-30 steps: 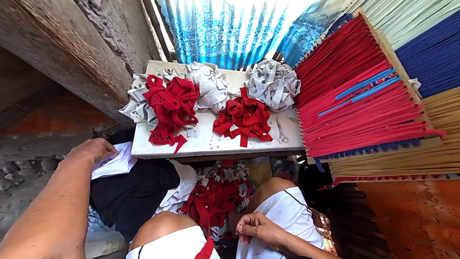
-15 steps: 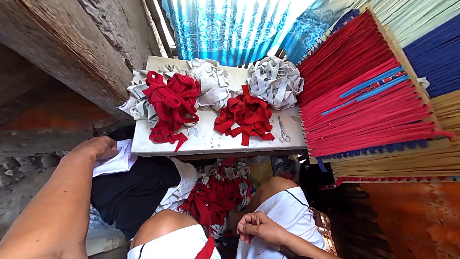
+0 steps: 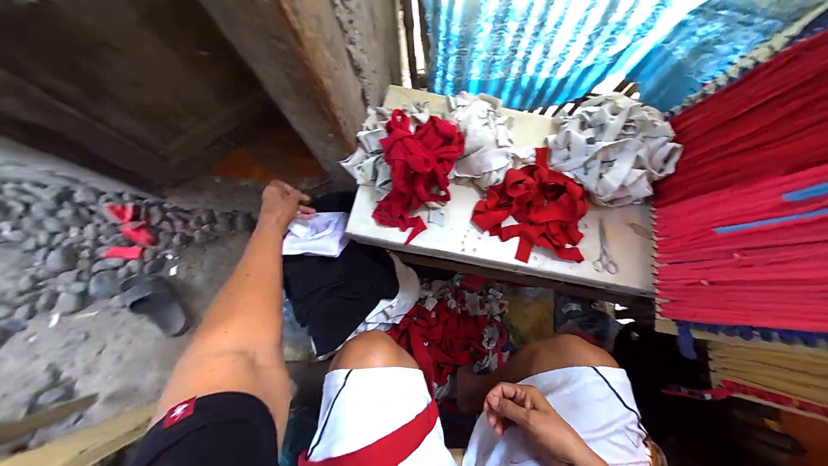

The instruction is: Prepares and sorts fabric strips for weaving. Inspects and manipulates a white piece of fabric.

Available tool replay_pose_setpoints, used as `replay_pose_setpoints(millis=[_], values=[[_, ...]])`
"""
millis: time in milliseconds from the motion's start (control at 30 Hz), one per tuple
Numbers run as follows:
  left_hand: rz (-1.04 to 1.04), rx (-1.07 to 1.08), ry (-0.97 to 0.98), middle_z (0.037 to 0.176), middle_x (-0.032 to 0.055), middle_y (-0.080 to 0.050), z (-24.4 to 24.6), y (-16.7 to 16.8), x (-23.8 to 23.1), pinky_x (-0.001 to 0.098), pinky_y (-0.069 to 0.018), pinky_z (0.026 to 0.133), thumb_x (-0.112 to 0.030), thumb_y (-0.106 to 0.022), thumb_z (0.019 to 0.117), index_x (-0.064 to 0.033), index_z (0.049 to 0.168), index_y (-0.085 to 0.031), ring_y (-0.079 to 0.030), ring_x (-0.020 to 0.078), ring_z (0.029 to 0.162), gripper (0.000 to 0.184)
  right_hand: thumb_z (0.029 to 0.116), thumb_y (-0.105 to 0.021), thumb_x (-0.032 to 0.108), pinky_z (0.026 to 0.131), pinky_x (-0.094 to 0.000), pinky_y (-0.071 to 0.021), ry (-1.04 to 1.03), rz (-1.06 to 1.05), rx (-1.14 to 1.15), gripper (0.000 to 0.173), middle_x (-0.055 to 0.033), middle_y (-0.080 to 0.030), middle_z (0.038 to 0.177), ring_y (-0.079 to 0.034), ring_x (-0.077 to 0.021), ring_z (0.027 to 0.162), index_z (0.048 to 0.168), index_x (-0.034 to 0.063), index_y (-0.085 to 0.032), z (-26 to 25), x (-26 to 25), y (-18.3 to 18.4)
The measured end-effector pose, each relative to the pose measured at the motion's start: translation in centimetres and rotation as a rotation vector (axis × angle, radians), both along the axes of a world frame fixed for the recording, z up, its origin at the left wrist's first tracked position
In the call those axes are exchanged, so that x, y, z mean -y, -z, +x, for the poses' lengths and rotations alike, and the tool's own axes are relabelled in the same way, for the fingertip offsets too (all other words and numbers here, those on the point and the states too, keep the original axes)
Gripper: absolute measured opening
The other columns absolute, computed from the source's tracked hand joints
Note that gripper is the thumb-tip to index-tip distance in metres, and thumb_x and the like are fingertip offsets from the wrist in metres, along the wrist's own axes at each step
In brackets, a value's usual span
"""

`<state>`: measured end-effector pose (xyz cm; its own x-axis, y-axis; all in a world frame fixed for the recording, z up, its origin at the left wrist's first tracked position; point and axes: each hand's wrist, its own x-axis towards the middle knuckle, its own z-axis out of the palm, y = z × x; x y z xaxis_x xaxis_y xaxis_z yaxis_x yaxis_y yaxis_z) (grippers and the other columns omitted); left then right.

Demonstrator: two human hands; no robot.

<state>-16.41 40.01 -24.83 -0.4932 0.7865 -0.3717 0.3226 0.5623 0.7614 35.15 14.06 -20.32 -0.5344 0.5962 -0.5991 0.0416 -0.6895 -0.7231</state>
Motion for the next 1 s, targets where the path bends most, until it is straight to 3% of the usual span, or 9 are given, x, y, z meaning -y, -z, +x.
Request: replay_pose_setpoints(millis=[100,200,333,467,633,700,833,900,1000], values=[[0.046,0.173,-0.055,0.11,0.0161,-0.068,-0.7,0.2,0.0,0.0342,-0.061,0.067,-0.016,-0.034,0.1105,0.0013,0.139,-0.042,-0.071,0.0165,0.071,0.034,0.1038,-0.054,0.014,0.071,-0.0282,-0.0591,-0.002,0.002,-0.005,0.021,-0.003,-0.072,0.083,-0.068,-0.0109,0.073,0.097,0.0049,-0.071,0.2,0.1,0.2],[-0.112,0.046,0.052,0.105,0.0185,-0.068,-0.7,0.2,0.0,0.0338,-0.059,0.064,-0.02,-0.033,0.1118,0.0014,0.14,-0.042,-0.068,0.0172,0.066,0.036,0.1038,-0.054,0.012,0.071,-0.0279,-0.0597,0.014,-0.016,-0.007,0.021,-0.0041,-0.072,0.082,-0.069,-0.0111,0.072,0.097,0.0046,-0.072,0.1,0.1,0.1],[-0.127,-0.11,0.289,0.135,0.0317,-0.057,-1.5,1.6,-0.4,0.0581,-0.0454,0.105,-0.025,-0.04,0.1121,0.0065,0.141,-0.046,-0.06,0.0428,0.121,0.044,0.1032,-0.053,0.011,0.071,-0.0285,-0.0595,0.04,-0.007,-0.017,0.021,-0.0048,-0.072,0.082,-0.068,-0.0115,0.071,0.095,0.0043,-0.072,0.0,0.2,0.1],[-0.204,-0.104,0.356,0.136,0.0298,-0.058,0.1,1.5,0.2,0.0587,-0.0391,0.11,-0.045,-0.026,0.1129,0.0023,0.15,-0.041,-0.057,0.0431,0.127,0.062,0.1028,-0.053,0.011,0.071,-0.029,-0.06,0.056,-0.016,-0.021,0.021,-0.0061,-0.072,0.083,-0.069,-0.0126,0.072,0.096,0.0039,-0.072,0.2,0.5,0.0],[-0.19,-0.151,0.337,0.14,0.0329,-0.054,0.0,2.1,-0.5,0.0625,-0.0353,0.112,-0.052,-0.021,0.1116,0.0046,0.145,-0.049,-0.052,0.0458,0.132,0.071,0.1028,-0.053,0.011,0.071,-0.0292,-0.0601,0.07,-0.026,-0.004,0.022,-0.0074,-0.072,0.083,-0.069,-0.0134,0.072,0.095,0.0024,-0.072,0.1,0.4,-0.2],[-0.198,-0.113,0.286,0.132,0.032,-0.058,0.1,2.1,-0.7,0.0588,-0.0421,0.106,-0.054,-0.019,0.111,0.0035,0.142,-0.051,-0.059,0.0432,0.121,0.073,0.1032,-0.053,0.011,0.071,-0.029,-0.06,0.071,-0.025,0.0,0.022,-0.0078,-0.072,0.083,-0.069,-0.0135,0.071,0.095,0.002,-0.072,0.0,0.3,-0.2],[-0.21,0.036,0.128,0.085,0.0133,-0.06,0.3,1.7,-0.8,0.0358,-0.0547,0.065,-0.055,-0.017,0.1106,-0.003,0.138,-0.053,-0.059,0.0195,0.061,0.069,0.1034,-0.053,0.011,0.07,-0.0281,-0.0599,0.077,-0.031,0.0,0.022,-0.0078,-0.072,0.082,-0.069,-0.0129,0.071,0.096,0.002,-0.072,0.0,0.3,-0.2],[-0.242,0.036,0.165,0.082,0.0106,-0.061,-0.1,1.9,-0.9,0.0311,-0.0562,0.062,-0.037,-0.033,0.1137,0.0001,0.129,-0.057,-0.06,0.0142,0.057,0.046,0.1036,-0.053,0.011,0.071,-0.0282,-0.0598,0.07,-0.029,0.003,0.022,-0.0078,-0.071,0.082,-0.069,-0.0128,0.071,0.096,0.002,-0.072,0.0,0.3,-0.2],[-0.359,-0.119,0.266,0.089,0.0116,-0.068,0.0,1.8,-1.2,0.0313,-0.0562,0.072,-0.011,-0.056,0.1037,0.0026,0.118,-0.064,-0.063,0.0125,0.068,0.021,0.1033,-0.052,0.01,0.071,-0.0286,-0.0599,0.064,-0.037,-0.001,0.023,-0.008,-0.072,0.082,-0.069,-0.0133,0.071,0.096,0.0019,-0.072,0.1,0.3,-0.1]])
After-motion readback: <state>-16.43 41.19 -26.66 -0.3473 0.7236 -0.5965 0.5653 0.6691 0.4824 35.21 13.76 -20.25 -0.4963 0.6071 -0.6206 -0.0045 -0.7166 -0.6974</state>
